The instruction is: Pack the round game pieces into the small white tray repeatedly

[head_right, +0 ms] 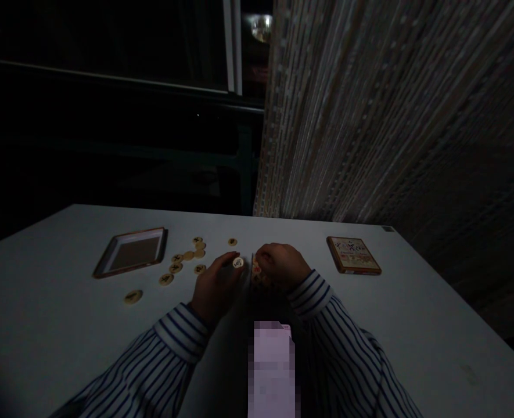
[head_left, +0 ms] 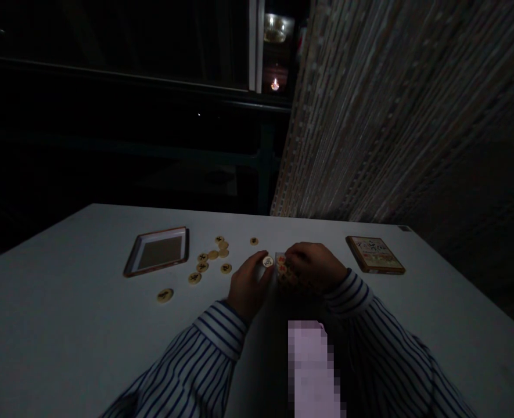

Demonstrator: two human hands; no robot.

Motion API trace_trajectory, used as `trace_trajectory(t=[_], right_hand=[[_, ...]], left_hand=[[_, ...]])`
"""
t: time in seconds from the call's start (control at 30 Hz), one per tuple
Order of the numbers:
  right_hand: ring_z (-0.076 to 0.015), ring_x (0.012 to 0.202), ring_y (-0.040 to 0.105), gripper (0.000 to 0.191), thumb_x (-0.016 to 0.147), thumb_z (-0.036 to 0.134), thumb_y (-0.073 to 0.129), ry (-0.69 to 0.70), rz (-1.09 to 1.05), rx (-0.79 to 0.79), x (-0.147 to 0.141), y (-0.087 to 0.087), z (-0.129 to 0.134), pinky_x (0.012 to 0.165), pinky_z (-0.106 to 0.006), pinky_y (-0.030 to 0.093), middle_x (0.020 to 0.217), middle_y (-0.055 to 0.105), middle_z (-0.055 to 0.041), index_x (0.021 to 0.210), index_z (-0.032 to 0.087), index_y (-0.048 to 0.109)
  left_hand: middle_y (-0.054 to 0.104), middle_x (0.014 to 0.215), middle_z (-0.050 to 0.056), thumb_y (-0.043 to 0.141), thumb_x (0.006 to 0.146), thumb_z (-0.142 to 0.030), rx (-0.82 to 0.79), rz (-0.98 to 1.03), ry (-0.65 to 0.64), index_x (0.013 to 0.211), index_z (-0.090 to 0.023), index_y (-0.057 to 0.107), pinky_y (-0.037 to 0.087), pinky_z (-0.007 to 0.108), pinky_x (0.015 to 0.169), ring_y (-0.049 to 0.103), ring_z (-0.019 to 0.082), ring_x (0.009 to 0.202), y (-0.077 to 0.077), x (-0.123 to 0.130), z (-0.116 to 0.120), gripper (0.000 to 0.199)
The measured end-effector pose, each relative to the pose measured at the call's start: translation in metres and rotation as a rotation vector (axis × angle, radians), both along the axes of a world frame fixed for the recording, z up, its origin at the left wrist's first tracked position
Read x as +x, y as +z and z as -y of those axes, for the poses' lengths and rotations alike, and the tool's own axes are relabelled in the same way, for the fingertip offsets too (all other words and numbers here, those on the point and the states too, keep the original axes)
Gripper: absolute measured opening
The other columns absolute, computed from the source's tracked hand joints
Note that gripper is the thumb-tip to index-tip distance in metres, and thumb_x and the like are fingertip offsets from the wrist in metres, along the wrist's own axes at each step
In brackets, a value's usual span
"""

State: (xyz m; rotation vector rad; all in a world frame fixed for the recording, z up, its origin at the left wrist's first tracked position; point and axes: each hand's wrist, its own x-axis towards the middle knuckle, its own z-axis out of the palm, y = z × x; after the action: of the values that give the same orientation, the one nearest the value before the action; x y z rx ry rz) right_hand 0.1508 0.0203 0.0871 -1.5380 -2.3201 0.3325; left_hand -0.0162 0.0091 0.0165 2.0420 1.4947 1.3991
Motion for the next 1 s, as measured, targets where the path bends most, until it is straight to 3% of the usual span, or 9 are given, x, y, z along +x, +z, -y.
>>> trace_trajectory(t=[0.37,0.67,1.0], right_hand=[[-0.0123,0.067,0.059,0.019,0.074,0.028,0.050,0.030,-0.250,-0.120,0.004,-0.007,0.000,0.060,-0.022,0.043,0.073,0.066,-0.0015,0.078,0.017,0.064],[-0.0116,0.064,0.060,0.018,0.072,0.029,0.052,0.073,-0.429,-0.213,0.002,-0.012,0.001,0.059,-0.021,0.045,0.071,0.065,-0.0020,0.079,0.015,0.061],[-0.0126,0.067,0.060,0.016,0.071,0.027,0.053,0.075,-0.450,-0.240,0.001,-0.016,0.000,0.061,-0.023,0.046,0.073,0.065,-0.0028,0.078,0.014,0.061]], left_hand=[[0.065,0.098,0.003,0.055,0.074,-0.031,-0.106,0.114,-0.131,0.105,-0.020,0.052,0.051,0.027,0.075,0.061,0.016,0.088,0.001,0.012,0.014,0.032],[0.064,0.101,0.005,0.052,0.076,-0.031,-0.099,0.089,-0.142,0.105,-0.020,0.053,0.050,0.031,0.079,0.060,0.018,0.092,0.005,0.012,0.015,0.031],[0.063,0.104,0.004,0.053,0.075,-0.031,-0.065,0.065,-0.170,0.108,-0.021,0.051,0.049,0.030,0.079,0.059,0.017,0.092,-0.001,0.012,0.013,0.034]])
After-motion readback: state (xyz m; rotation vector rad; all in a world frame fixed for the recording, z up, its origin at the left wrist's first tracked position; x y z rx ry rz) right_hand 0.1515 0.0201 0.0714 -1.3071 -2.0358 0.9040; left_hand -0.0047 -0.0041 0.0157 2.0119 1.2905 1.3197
